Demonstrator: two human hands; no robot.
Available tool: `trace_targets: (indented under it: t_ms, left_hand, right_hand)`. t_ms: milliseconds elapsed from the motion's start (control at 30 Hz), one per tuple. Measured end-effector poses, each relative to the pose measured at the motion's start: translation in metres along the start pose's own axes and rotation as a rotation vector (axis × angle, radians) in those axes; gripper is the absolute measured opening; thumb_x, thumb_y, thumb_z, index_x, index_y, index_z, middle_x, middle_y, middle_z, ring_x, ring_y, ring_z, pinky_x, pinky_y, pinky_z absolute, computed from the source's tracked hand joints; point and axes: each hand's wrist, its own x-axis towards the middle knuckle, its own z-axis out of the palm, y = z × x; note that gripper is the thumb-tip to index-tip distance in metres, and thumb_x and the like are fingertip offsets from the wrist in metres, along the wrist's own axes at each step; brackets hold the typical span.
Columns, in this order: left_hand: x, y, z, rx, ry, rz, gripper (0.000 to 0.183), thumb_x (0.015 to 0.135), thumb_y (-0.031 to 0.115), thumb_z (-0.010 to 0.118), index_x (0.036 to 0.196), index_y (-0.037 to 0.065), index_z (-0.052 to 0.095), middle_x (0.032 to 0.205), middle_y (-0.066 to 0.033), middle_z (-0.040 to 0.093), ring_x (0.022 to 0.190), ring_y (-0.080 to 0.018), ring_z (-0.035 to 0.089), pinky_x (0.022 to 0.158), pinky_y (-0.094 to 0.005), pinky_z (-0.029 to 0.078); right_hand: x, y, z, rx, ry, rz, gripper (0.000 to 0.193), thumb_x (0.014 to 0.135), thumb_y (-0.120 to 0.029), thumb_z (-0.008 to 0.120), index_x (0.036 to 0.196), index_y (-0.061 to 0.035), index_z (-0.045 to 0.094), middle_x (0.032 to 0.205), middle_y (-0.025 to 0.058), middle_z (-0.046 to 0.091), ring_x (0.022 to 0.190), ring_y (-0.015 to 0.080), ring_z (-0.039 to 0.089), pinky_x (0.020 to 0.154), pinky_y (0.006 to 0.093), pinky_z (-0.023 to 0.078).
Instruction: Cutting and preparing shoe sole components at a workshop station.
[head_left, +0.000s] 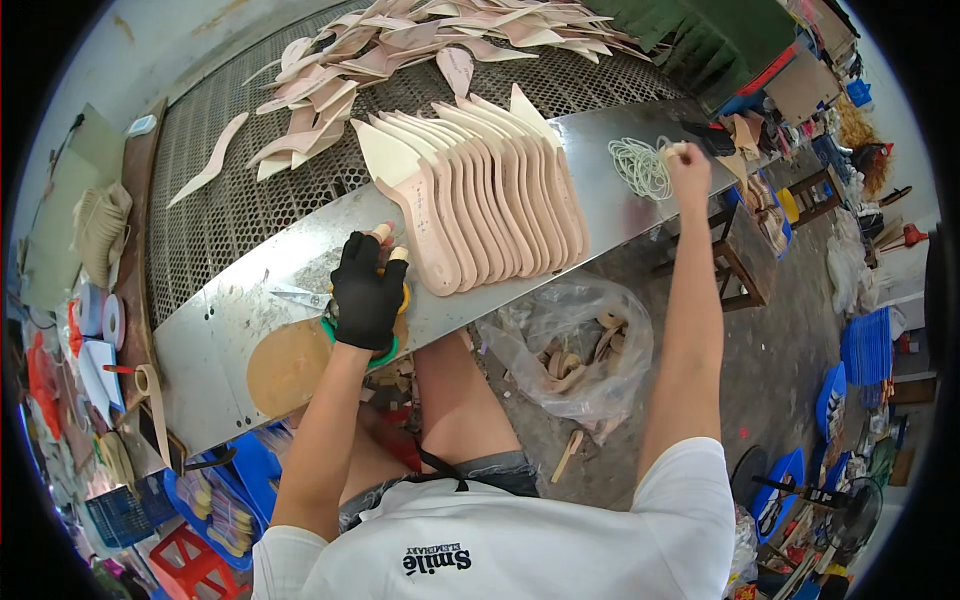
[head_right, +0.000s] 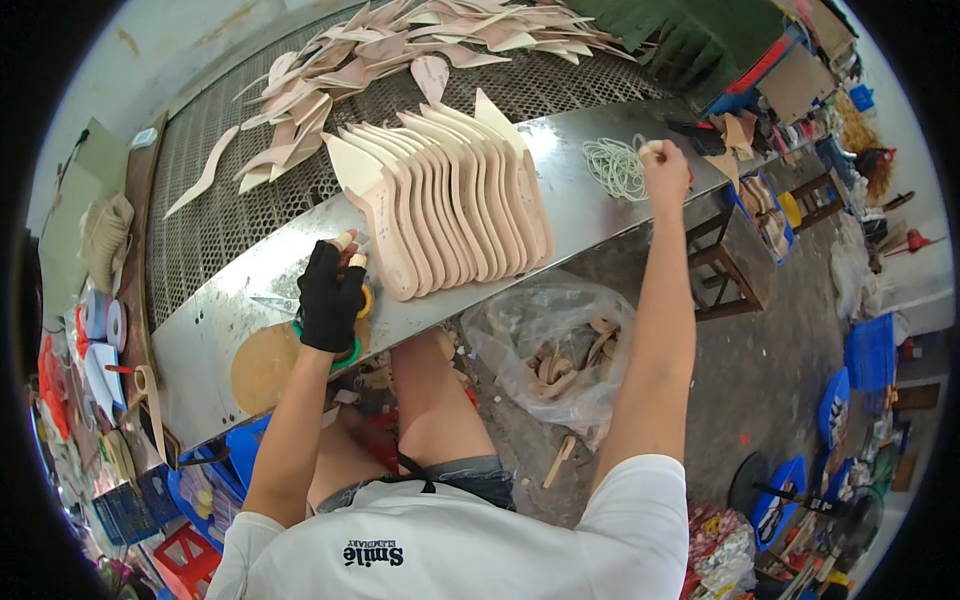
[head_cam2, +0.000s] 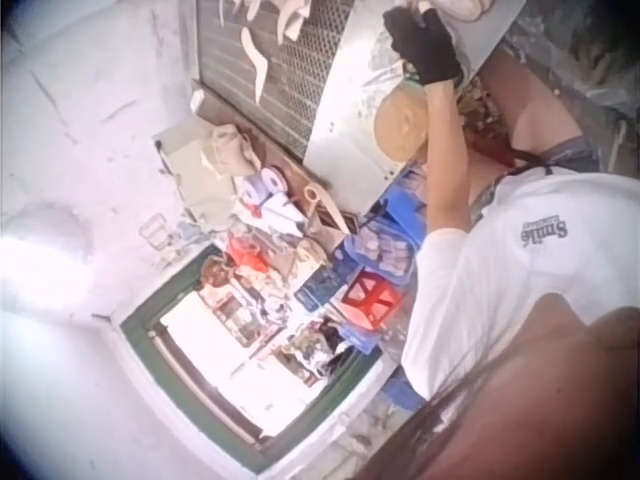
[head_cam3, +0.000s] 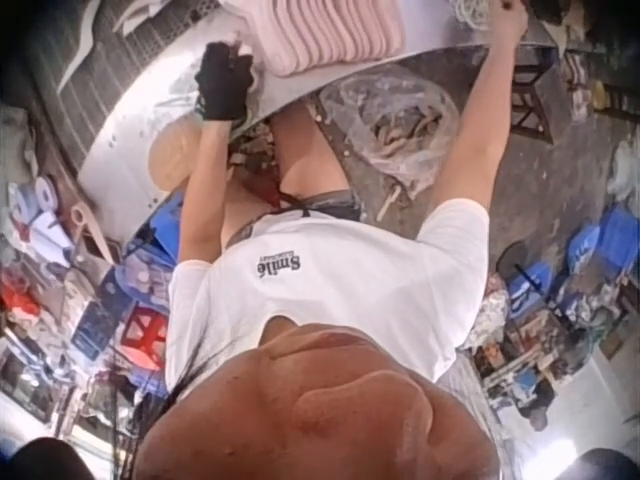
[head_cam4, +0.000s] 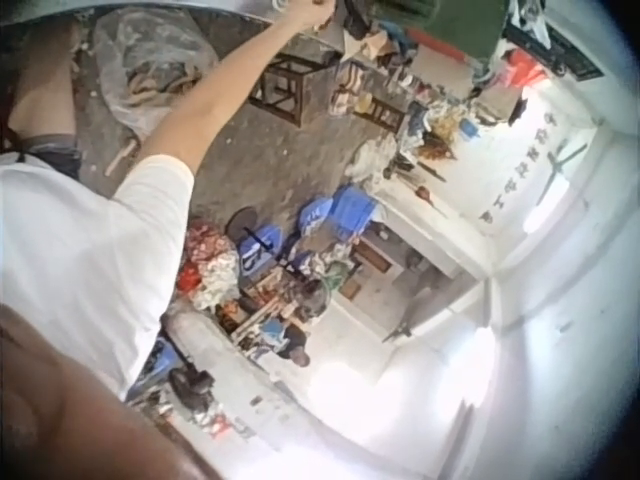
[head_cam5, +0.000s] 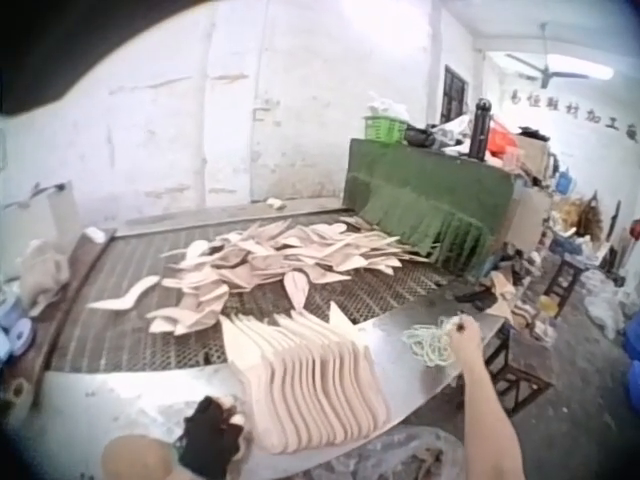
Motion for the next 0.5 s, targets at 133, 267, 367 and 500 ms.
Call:
trace_targets:
  t_ms: [133, 267, 367, 500]
  left_hand:
    - [-0.002, -0.001, -0.006, -0.054, -0.001, -0.031, 0.028, 0.083, 0.005, 0.061, 0.11, 0.003, 0.06, 0.092, -0.0115, 0.059, 0.087, -0.0217, 0.064, 0.075, -0.0307, 0.051]
    - [-0.001, 0.001, -0.002, -0.059, 0.004, -0.001, 0.026, 0.083, 0.005, 0.06, 0.109, 0.003, 0.061, 0.092, -0.012, 0.06, 0.085, -0.0219, 0.065, 0.074, -0.0306, 0.051]
    - [-0.002, -0.004, -0.005, -0.034, 0.02, 0.054, 0.025, 0.084, 0.006, 0.06, 0.108, 0.004, 0.061, 0.091, -0.0116, 0.061, 0.083, -0.0216, 0.065, 0.072, -0.0303, 0.052]
    - [-0.001, -0.003, -0.001, -0.009, 0.005, 0.022, 0.024, 0.083, 0.008, 0.061, 0.107, 0.004, 0.062, 0.089, -0.0112, 0.062, 0.079, -0.0214, 0.065, 0.069, -0.0298, 0.051]
  right_hand:
    - [0.031, -0.025, -0.022, 0.721, -0.194, 0.391, 0.02, 0.086, -0.005, 0.057, 0.105, -0.0037, 0.063, 0.085, 0.0062, 0.068, 0.068, 0.0113, 0.062, 0.058, 0.0238, 0.045]
    - [0.045, -0.011, -0.033, 0.582, -0.163, 0.328, 0.017, 0.084, -0.008, 0.056, 0.096, -0.0056, 0.069, 0.079, 0.005, 0.068, 0.064, 0.0087, 0.06, 0.056, 0.0243, 0.045]
    - [0.031, -0.031, -0.018, 0.213, -0.189, 0.236, 0.017, 0.079, -0.019, 0.06, 0.081, -0.0078, 0.072, 0.069, 0.0099, 0.066, 0.065, 0.0146, 0.064, 0.062, 0.0297, 0.049]
    - [0.005, -0.024, 0.012, -0.301, -0.335, 0.015, 0.02, 0.076, -0.025, 0.064, 0.084, -0.0079, 0.071, 0.072, 0.0134, 0.066, 0.069, 0.0253, 0.066, 0.065, 0.0345, 0.05]
